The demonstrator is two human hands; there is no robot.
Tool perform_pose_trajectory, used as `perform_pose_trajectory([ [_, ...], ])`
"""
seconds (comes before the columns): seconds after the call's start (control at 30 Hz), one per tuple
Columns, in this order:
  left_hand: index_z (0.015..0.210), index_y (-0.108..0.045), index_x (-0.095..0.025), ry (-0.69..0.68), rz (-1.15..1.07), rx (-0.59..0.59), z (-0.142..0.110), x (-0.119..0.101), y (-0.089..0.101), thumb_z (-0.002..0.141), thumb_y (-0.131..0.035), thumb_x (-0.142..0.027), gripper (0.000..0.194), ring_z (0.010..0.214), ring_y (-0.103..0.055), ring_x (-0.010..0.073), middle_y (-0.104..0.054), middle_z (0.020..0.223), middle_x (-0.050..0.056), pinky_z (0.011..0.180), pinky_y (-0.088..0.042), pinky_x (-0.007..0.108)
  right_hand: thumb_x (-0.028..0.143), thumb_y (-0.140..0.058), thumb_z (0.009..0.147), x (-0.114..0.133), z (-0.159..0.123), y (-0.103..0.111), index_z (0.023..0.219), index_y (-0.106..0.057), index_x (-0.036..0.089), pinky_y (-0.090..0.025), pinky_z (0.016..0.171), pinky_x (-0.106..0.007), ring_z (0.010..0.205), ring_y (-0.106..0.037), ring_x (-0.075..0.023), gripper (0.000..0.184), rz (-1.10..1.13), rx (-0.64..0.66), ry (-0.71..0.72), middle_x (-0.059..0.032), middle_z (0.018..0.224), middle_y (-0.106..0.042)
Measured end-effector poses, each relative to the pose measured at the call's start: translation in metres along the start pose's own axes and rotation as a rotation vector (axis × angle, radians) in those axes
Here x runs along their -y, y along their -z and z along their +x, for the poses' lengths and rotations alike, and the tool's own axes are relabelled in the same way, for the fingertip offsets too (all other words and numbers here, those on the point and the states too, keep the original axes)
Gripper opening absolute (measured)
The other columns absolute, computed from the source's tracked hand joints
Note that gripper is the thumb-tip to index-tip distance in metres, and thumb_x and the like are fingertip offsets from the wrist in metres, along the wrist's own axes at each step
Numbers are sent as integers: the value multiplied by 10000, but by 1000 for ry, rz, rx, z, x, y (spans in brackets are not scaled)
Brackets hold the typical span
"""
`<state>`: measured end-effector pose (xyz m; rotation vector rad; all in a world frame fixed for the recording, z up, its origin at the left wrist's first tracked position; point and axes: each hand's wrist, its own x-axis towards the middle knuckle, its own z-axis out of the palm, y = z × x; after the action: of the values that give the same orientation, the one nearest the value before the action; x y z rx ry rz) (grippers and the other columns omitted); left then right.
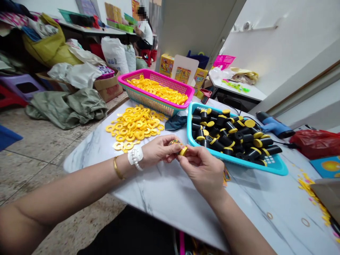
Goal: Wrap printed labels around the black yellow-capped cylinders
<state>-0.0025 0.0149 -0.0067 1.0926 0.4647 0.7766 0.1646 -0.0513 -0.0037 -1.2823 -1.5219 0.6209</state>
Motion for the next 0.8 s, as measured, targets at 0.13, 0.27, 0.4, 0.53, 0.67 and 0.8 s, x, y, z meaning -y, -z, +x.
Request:
perform_pose_trajectory([
  [0.13, 876, -565, -150, -102, 59, 36, 0, -3, 1, 711, -809, -546, 494, 480, -462, 39, -563, 631, -55, 442, -335, 162, 360, -859, 725, 14, 6, -1, 876, -689, 177, -653, 609, -322, 619, -760, -215, 292, 222, 7, -241, -50, 717, -775],
  [0.27, 804, -525, -163, -37, 177, -8, 2, 1, 3, 734, -712, -679, 554, 394, -441, 42, -563, 564, -53, 379, -295, 166, 408, -841, 743, 9, 15, 5, 941, -716, 153, -641, 608, -311, 605, -741, -192, 346, 300, 155, -319, -45, 678, -755],
  [0.4, 796, -529, -162, 141, 127, 0, 1, 1, 4, 722, -597, -811, 657, 305, -379, 47, -566, 517, -36, 300, -219, 172, 310, -817, 786, 6, 24, 19, 1178, -735, 238, -621, 654, -281, 680, -713, -150, 407, 212, 309, -117, -21, 803, -756],
  [0.53, 886, -540, -156, 271, -33, 155, -6, 0, -2, 797, -561, -769, 620, 304, -423, 60, -610, 536, -11, 306, -285, 162, 233, -806, 797, 12, 14, 28, 1021, -809, 268, -634, 708, -303, 829, -715, -186, 227, 146, 317, 86, -59, 962, -733],
  [0.67, 1001, -485, -196, 413, 34, 391, -16, 11, -17, 844, -573, -707, 542, 331, -520, 107, -652, 562, -8, 326, -353, 162, 191, -806, 789, 20, -37, 38, 941, -820, 278, -662, 658, -302, 867, -722, -201, 175, 97, 290, 43, -83, 1134, -668],
  [0.8, 1273, -403, -234, 564, 180, 630, -23, 21, -30, 861, -634, -609, 603, 336, -538, 116, -665, 583, -32, 352, -374, 164, 115, -729, 843, 30, -113, 59, 922, -802, 297, -662, 590, -296, 754, -730, -194, 212, 116, 206, -92, -61, 918, -713],
])
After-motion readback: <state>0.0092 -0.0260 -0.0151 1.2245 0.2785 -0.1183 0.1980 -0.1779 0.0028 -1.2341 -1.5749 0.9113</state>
